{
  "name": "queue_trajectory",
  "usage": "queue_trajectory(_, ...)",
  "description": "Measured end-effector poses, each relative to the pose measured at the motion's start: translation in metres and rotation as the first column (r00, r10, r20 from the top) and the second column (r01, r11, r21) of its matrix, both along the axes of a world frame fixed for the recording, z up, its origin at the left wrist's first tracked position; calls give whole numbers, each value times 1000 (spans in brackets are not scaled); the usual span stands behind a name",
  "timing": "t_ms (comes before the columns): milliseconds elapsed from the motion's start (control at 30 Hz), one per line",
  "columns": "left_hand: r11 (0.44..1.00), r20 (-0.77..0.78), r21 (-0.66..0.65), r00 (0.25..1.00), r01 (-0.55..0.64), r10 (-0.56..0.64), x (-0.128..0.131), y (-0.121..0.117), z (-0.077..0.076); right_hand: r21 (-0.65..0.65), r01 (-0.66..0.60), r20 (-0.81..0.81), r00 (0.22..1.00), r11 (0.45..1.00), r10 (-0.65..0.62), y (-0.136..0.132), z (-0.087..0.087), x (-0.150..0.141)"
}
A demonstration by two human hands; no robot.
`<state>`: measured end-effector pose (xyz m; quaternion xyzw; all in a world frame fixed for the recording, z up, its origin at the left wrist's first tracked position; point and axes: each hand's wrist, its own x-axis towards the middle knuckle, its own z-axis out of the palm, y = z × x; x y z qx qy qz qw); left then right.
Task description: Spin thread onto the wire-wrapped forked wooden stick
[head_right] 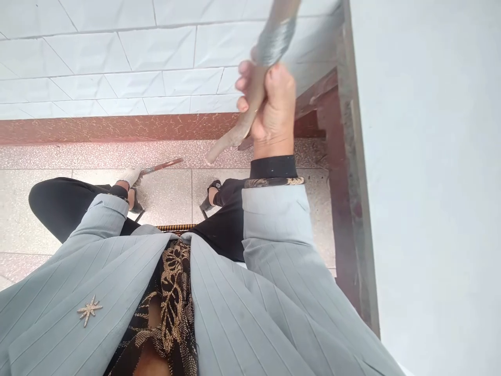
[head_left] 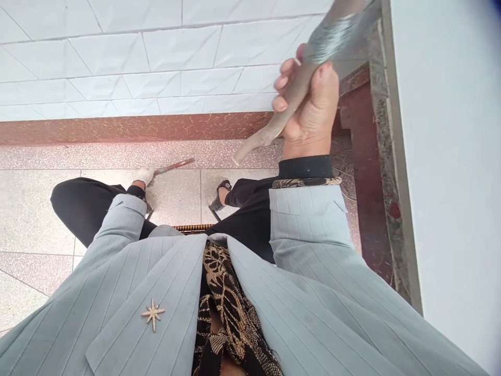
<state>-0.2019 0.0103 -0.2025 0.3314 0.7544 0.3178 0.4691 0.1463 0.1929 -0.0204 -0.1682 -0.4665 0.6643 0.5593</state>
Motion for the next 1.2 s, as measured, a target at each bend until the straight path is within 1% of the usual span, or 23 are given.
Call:
queue_trajectory(67, 998, -58, 19, 997, -58, 59, -1, 3, 7, 33, -166, 98, 982, 986, 162, -17, -4, -20)
queue_trajectory(133, 989, -113, 89, 986, -117, 127, 6, 12, 21, -21, -354, 241, 906, 935, 348, -33, -8, -42)
queue_trajectory(167, 981, -124, 142, 981, -132, 150, 12, 18, 31, -35, -395, 272, 880, 918, 389, -39, -9, -53)
queue_trajectory(200, 947, -95, 292, 981, -132, 166, 20, 25, 44, -70, -439, 320, 841, 896, 437, -43, -11, -64)
queue_trajectory(233, 906, -20, 416, 995, -80, 98, 30, 32, 59, -88, -471, 362, 806, 878, 468, -47, -13, -74)
queue_trajectory(267, 880, 60, 475, 998, -14, -16, 40, 39, 75, -100, -499, 393, 775, 861, 495, -48, -14, -82)
queue_trajectory(367, 844, 253, 527, 930, 99, -266, 60, 51, 120, -143, -496, 407, 759, 857, 507, -46, -16, -101)
queue_trajectory(433, 831, 252, 528, 903, 174, -349, 60, 54, 139, -180, -443, 407, 779, 878, 476, -40, -15, -107)
queue_trajectory(533, 829, 116, 491, 924, 265, -364, 48, 55, 146, -212, -382, 437, 786, 900, 436, -30, -13, -107)
queue_trajectory(667, 852, 58, 382, 910, 359, -410, 43, 57, 141, -157, -319, 582, 735, 935, 348, -16, -14, -99)
queue_trajectory(733, 852, 51, 311, 887, 422, -458, 48, 57, 140, -63, -251, 762, 613, 966, 209, -7, -14, -96)
queue_trajectory(800, 829, 36, 265, 854, 493, -519, 52, 55, 142, 112, -225, 922, 387, 968, -17, 0, -15, -95)
queue_trajectory(867, 783, 40, 252, 802, 569, -596, 53, 53, 145, 261, -309, 964, 143, 915, -226, 5, -16, -97)
queue_trajectory(900, 760, 43, 253, 778, 599, -627, 52, 53, 146, 274, -390, 959, 44, 879, -279, 5, -17, -98)
queue_trajectory(933, 746, 41, 254, 764, 615, -644, 50, 53, 148, 217, -488, 961, -47, 845, -274, 4, -16, -98)
queue_trajectory(967, 743, 32, 251, 762, 620, -647, 48, 54, 149, 80, -594, 969, -141, 801, -202, 2, -15, -98)
queue_trajectory(1000, 751, 12, 247, 774, 612, -634, 46, 56, 149, -104, -686, 969, -234, 720, -83, 0, -13, -96)
queue_trajectory(1033, 766, -7, 244, 791, 595, -612, 43, 57, 149, -290, -753, 946, -318, 591, 60, -2, -10, -92)
queue_trajectory(1067, 783, -13, 243, 809, 573, -588, 42, 59, 149, -445, -787, 895, -385, 427, 224, -4, -6, -87)
queue_trajectory(1100, 800, 0, 249, 826, 546, -564, 41, 60, 148, -458, -832, 870, -345, 314, 353, -5, -2, -82)
queue_trajectory(1133, 813, 27, 264, 839, 518, -543, 41, 61, 147, -381, -881, 858, -223, 282, 463, -6, 2, -76)
queue_trajectory(1167, 824, 62, 287, 849, 488, -525, 42, 62, 146, -253, -888, 835, 0, 384, 550, -6, 6, -71)
queue_trajectory(1200, 833, 93, 311, 858, 457, -505, 44, 61, 144, -132, -831, 781, 249, 541, 573, -6, 10, -66)
